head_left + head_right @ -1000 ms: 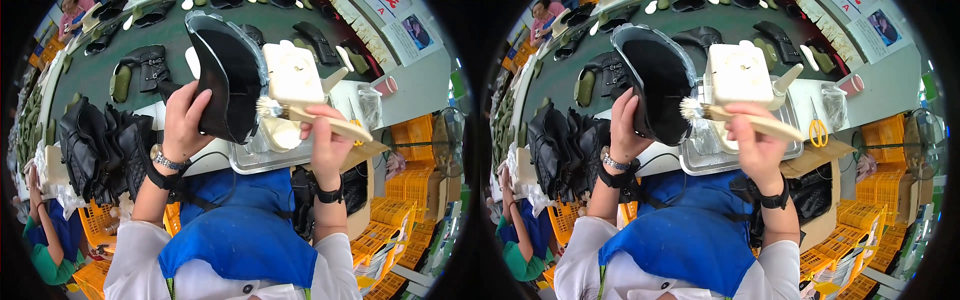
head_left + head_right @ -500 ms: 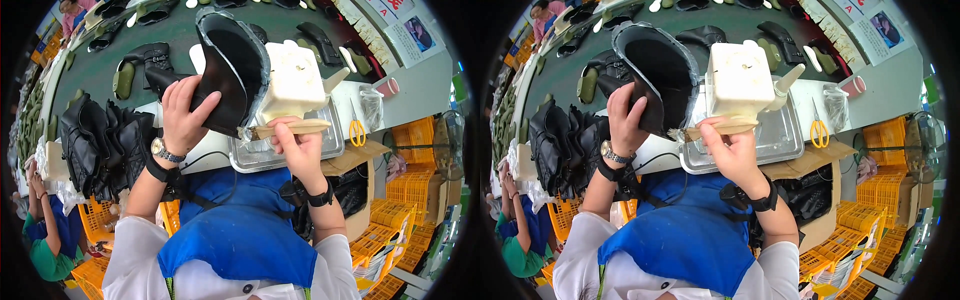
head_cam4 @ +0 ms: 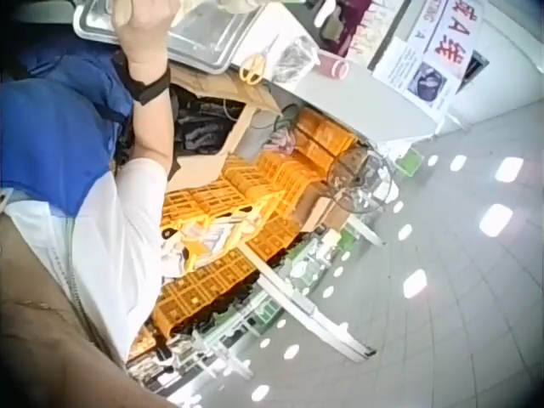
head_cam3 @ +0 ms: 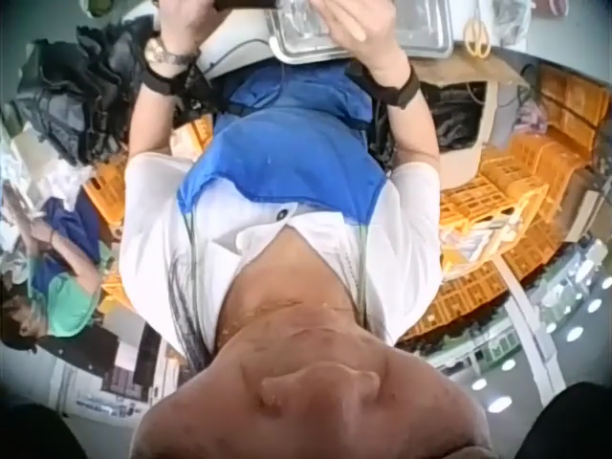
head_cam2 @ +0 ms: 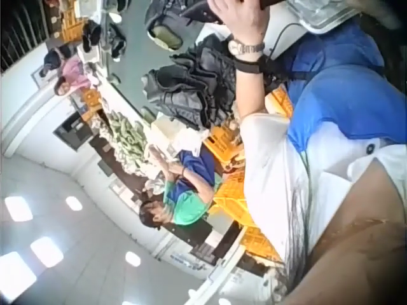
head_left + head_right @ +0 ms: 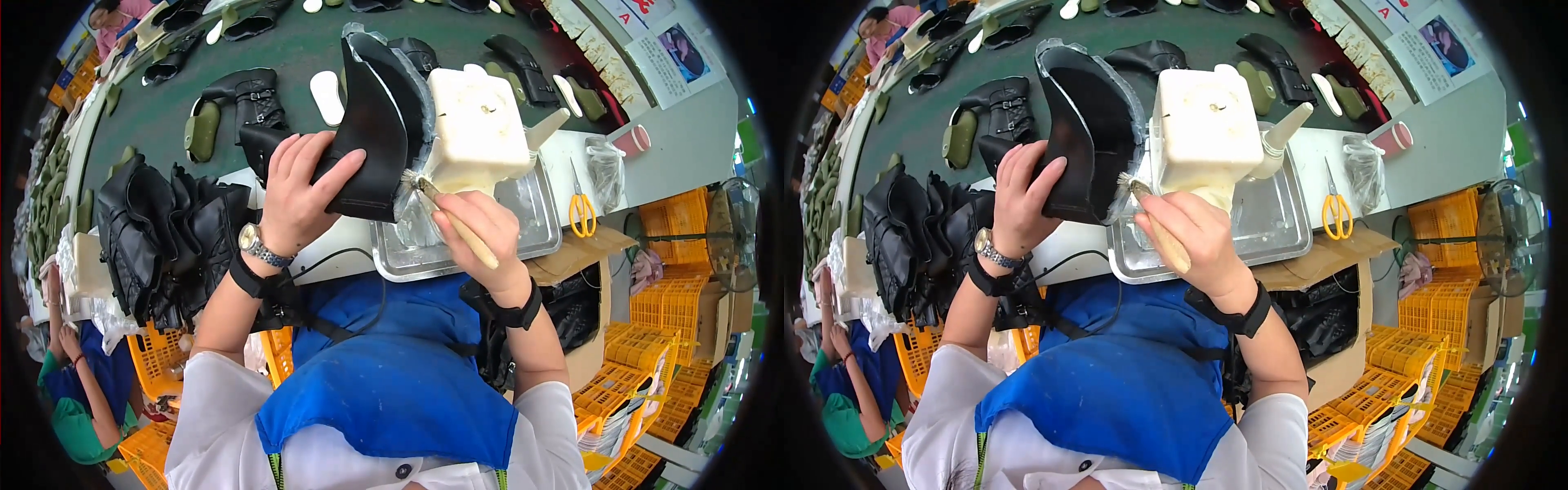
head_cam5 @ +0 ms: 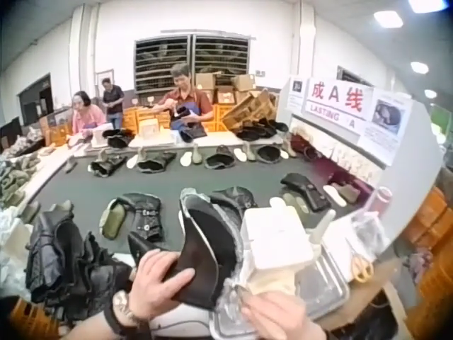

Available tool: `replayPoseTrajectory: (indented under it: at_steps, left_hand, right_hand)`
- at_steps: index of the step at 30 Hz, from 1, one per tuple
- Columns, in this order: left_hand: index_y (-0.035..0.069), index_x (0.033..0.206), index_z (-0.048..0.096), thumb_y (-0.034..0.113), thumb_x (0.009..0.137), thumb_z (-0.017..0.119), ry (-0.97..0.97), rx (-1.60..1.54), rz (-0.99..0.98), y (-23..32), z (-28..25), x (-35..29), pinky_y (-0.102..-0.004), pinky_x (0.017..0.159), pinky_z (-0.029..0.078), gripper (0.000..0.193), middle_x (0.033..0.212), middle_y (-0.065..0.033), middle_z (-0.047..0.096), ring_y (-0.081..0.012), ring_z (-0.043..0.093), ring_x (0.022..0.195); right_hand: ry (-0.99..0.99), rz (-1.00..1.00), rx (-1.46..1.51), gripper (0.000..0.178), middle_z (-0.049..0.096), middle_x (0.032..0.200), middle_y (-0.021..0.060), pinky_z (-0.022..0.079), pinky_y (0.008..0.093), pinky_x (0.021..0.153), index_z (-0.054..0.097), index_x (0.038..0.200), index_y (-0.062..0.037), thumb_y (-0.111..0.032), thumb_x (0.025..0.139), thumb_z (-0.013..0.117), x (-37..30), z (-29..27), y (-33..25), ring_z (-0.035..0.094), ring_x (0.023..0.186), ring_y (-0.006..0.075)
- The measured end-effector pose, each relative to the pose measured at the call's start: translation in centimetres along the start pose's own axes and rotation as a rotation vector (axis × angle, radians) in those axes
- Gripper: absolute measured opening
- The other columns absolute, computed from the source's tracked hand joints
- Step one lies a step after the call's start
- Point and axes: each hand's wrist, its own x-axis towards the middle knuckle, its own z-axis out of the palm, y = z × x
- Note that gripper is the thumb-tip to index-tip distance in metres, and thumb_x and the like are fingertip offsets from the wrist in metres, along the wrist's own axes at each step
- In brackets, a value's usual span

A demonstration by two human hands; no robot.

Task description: The recorder is applying glue to the inside edges of black leather boots using a brush at a factory assembly line.

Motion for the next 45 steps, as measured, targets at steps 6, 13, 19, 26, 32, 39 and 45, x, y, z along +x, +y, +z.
replayPoseTrajectory:
  at_steps: [6, 13, 19, 26, 32, 39, 45]
  left_hand:
    - [0.005, 0.128, 0.029, 0.006, 0.048, 0.075, -0.031, -0.284, -0.162, -1.4, -0.4, -0.5, -0.0428, 0.096, 0.034, 0.093, 0.118, -0.016, 0.046, -0.0316, 0.047, 0.106]
    - [-0.003, 0.132, 0.03, 0.036, 0.059, 0.07, -0.009, -1.696, -0.945, -4.0, -2.1, -2.3, -0.0374, 0.101, 0.033, 0.092, 0.129, -0.0197, 0.041, -0.0288, 0.045, 0.115]
    - [-0.004, 0.135, 0.022, 0.066, 0.051, 0.071, -0.227, -2.199, -0.779, -4.8, -0.1, -3.6, -0.0397, 0.098, 0.036, 0.12, 0.132, -0.0183, 0.036, -0.0302, 0.041, 0.119]
    - [-0.004, 0.133, 0.026, 0.059, 0.052, 0.076, -0.624, -2.115, -0.663, -4.7, 2.0, -6.5, -0.0372, 0.1, 0.032, 0.114, 0.134, -0.0169, 0.036, -0.0278, 0.039, 0.121]
    - [-0.005, 0.132, 0.028, 0.054, 0.054, 0.078, -0.978, -2.03, -0.565, -4.4, 2.8, -8.1, -0.0357, 0.101, 0.03, 0.109, 0.134, -0.0161, 0.036, -0.0263, 0.037, 0.122]
    - [-0.005, 0.131, 0.032, 0.043, 0.056, 0.081, -1.227, -2.166, -0.763, -1.6, 3.0, -5.6, -0.0342, 0.104, 0.024, 0.102, 0.134, -0.0157, 0.038, -0.0251, 0.036, 0.123]
    - [-0.006, 0.131, 0.031, 0.043, 0.056, 0.081, -1.291, -2.175, -0.813, -0.5, 3.2, -4.4, -0.0346, 0.104, 0.024, 0.103, 0.134, -0.0176, 0.036, -0.0252, 0.036, 0.124]
  right_hand:
    - [0.295, 0.494, 0.438, 0.011, 0.058, 0.071, 0.0058, 0.043, 0.0232, 0.05, 0.061, 0.088, 0.0027, -0.005, 0.081, 0.061, -0.6, -1.8, -1.1, 0.055, 0.057, 0.0129]
    - [0.265, 0.933, 0.543, 0.021, 0.058, 0.069, 0.0029, 0.041, 0.0195, 0.05, 0.062, 0.09, 0.0028, -0.017, 0.087, 0.056, -3.1, -5.3, 2.9, 0.052, 0.056, 0.0069]
    - [-0.142, 0.862, 0.163, 0.023, 0.061, 0.068, 0.0038, 0.042, 0.0219, 0.051, 0.062, 0.088, 0.0057, -0.016, 0.084, 0.06, -6.6, -3.2, 5.0, 0.054, 0.057, 0.0082]
    - [-0.277, 0.796, 0.11, 0.019, 0.06, 0.064, 0.0162, 0.044, 0.0302, 0.052, 0.064, 0.079, 0.0025, -0.017, 0.08, 0.061, -6.0, -4.1, 4.7, 0.057, 0.053, 0.0224]
    - [-0.318, 0.997, 0.193, 0.024, 0.061, 0.064, 0.0075, 0.042, 0.0245, 0.048, 0.064, 0.088, 0.0037, -0.019, 0.083, 0.06, -4.6, -7.4, 5.2, 0.052, 0.051, 0.0091]
    - [-0.133, 0.896, 0.726, 0.02, 0.062, 0.073, 0.0029, 0.043, 0.0198, 0.051, 0.062, 0.096, -0.0001, -0.016, 0.087, 0.056, 2.1, -6.6, 0.5, 0.052, 0.056, 0.0054]
    - [-0.312, 0.413, 0.548, 0.016, 0.064, 0.078, 0.007, 0.047, 0.0251, 0.057, 0.064, 0.094, -0.0017, -0.011, 0.081, 0.061, 3.8, -4.2, -1.1, 0.059, 0.064, 0.0141]
